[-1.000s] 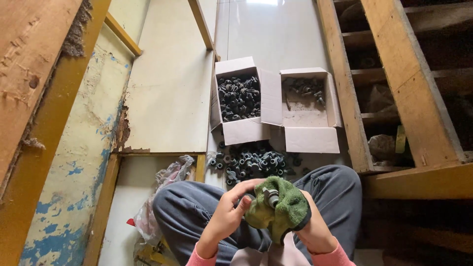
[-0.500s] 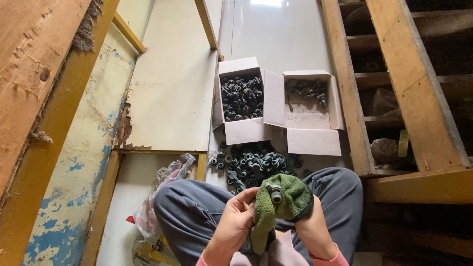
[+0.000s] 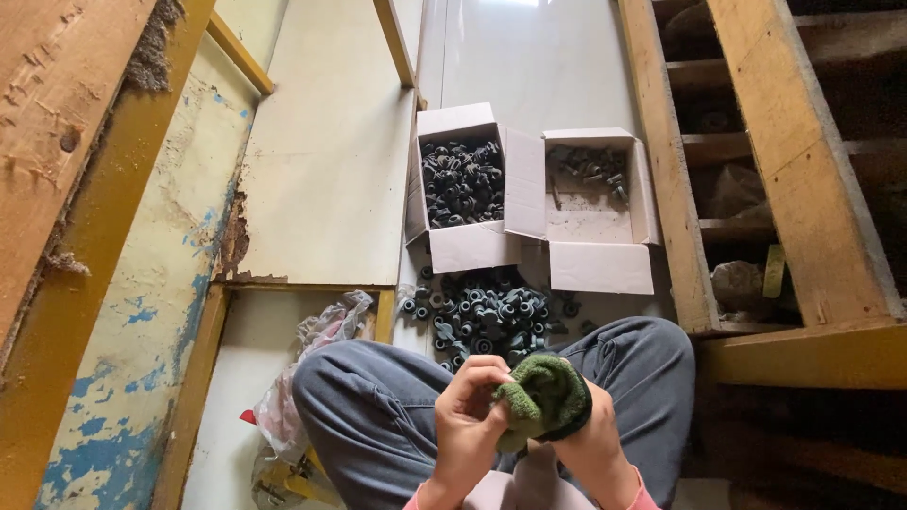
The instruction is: Cleaning small plastic hardware clips individually using a cloth while sitting on the floor in a storage area.
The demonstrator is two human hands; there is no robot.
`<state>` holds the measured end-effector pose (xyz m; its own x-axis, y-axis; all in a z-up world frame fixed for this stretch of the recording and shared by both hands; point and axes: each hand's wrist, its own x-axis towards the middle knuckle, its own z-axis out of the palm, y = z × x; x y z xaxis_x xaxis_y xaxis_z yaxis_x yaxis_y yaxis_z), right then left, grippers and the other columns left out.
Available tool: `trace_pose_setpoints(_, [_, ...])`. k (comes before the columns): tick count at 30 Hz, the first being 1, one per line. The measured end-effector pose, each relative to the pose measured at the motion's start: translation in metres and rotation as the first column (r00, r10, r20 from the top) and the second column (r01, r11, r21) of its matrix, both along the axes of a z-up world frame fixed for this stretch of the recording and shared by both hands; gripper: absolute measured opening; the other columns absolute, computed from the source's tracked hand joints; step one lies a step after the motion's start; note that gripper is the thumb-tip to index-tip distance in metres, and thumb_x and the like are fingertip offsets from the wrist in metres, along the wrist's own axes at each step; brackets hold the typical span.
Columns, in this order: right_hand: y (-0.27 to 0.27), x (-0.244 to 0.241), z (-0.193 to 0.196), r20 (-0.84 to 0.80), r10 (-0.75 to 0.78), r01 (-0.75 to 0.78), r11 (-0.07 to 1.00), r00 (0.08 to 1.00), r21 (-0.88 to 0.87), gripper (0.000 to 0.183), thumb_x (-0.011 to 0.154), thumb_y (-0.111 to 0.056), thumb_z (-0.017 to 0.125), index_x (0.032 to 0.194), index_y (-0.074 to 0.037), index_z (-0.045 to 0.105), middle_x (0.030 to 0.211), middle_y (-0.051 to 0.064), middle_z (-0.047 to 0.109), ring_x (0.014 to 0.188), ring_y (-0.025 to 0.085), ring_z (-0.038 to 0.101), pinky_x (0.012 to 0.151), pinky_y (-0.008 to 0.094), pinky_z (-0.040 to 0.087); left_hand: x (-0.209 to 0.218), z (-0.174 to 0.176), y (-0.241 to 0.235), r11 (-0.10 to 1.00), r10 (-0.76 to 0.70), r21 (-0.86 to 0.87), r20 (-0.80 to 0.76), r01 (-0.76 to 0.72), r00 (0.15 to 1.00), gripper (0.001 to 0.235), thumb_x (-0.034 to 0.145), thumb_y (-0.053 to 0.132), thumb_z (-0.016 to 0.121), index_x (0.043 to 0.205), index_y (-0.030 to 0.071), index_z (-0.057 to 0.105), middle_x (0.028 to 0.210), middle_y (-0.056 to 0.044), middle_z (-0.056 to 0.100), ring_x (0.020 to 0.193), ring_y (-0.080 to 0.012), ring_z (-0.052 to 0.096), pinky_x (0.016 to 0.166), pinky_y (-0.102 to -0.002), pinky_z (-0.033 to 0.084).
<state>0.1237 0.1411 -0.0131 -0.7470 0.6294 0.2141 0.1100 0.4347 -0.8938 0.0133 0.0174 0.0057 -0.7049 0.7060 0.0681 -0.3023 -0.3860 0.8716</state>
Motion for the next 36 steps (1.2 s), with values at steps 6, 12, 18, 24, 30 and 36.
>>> trace_pose_setpoints(6, [-0.012,-0.009,0.041,-0.229,0.079,-0.143,0.950,0.970,-0.278,0.051,0.067,0.007,0.064,0.117,0.000,0.068,0.101,0.007,0.073,0.083,0.016,0.066,0.078,0.026,0.054,-0.003,0.021,0.003,0.940,0.239,-0.148,-0.360,-0.308,0.902,0.019,0.094,0.017,0.070,0.093,-0.002,0.068,0.094,-0.006,0.064,0.074,-0.0126,0.053,0.066,-0.024,0.045])
trace_pose_setpoints(12, [-0.013,-0.013,0.035,-0.251,0.122,-0.121,0.992,0.960,0.020,0.040,0.070,0.003,0.072,0.110,-0.003,0.069,0.115,0.011,0.069,0.090,0.020,0.068,0.078,0.030,0.056,-0.007,0.030,-0.002,0.976,0.019,-0.219,-0.004,-0.020,1.000,0.014,0.097,0.003,0.066,0.107,-0.005,0.072,0.092,-0.006,0.068,0.079,-0.0084,0.058,0.072,-0.022,0.048])
trace_pose_setpoints(18, [-0.025,-0.013,0.014,-0.477,0.016,-0.082,0.990,0.879,-0.119,0.027,0.068,0.002,0.080,0.089,-0.004,0.062,0.112,0.015,0.075,0.091,0.021,0.073,0.078,0.027,0.059,0.002,-0.012,-0.007,0.998,0.016,-0.060,0.533,0.019,0.846,0.017,0.088,-0.009,0.073,0.103,-0.001,0.072,0.103,-0.012,0.074,0.084,-0.0144,0.065,0.076,-0.028,0.054])
trace_pose_setpoints(24, [-0.024,-0.006,-0.008,-0.599,-0.105,-0.269,0.823,0.794,-0.501,0.005,0.087,-0.001,0.065,0.090,-0.004,0.062,0.113,0.021,0.072,0.093,0.023,0.065,0.082,0.034,0.054,0.006,-0.028,-0.008,0.998,-0.058,0.067,0.740,0.012,0.670,0.031,0.089,-0.016,0.061,0.110,0.006,0.068,0.114,-0.012,0.069,0.094,-0.0183,0.066,0.086,-0.031,0.056])
trace_pose_setpoints(30, [-0.024,0.001,-0.012,-0.555,-0.166,-0.227,0.790,0.815,-0.569,0.023,0.079,0.011,0.070,0.092,-0.004,0.059,0.104,0.012,0.069,0.086,0.015,0.058,0.078,0.028,0.052,0.000,-0.005,-0.007,0.996,-0.066,0.092,0.796,-0.012,0.602,0.047,0.090,0.003,0.067,0.133,0.009,0.050,0.133,-0.009,0.060,0.110,-0.0172,0.060,0.098,-0.033,0.052])
trace_pose_setpoints(36, [-0.022,-0.011,0.032,-0.390,-0.073,-0.053,0.952,0.918,-0.302,0.050,0.060,0.010,0.074,0.108,-0.002,0.067,0.116,0.013,0.074,0.093,0.018,0.069,0.083,0.028,0.055,0.003,0.003,-0.011,0.991,-0.126,0.115,0.653,0.067,0.747,0.079,0.078,-0.017,0.073,0.147,0.006,0.045,0.137,-0.012,0.056,0.124,-0.0232,0.057,0.110,-0.036,0.044])
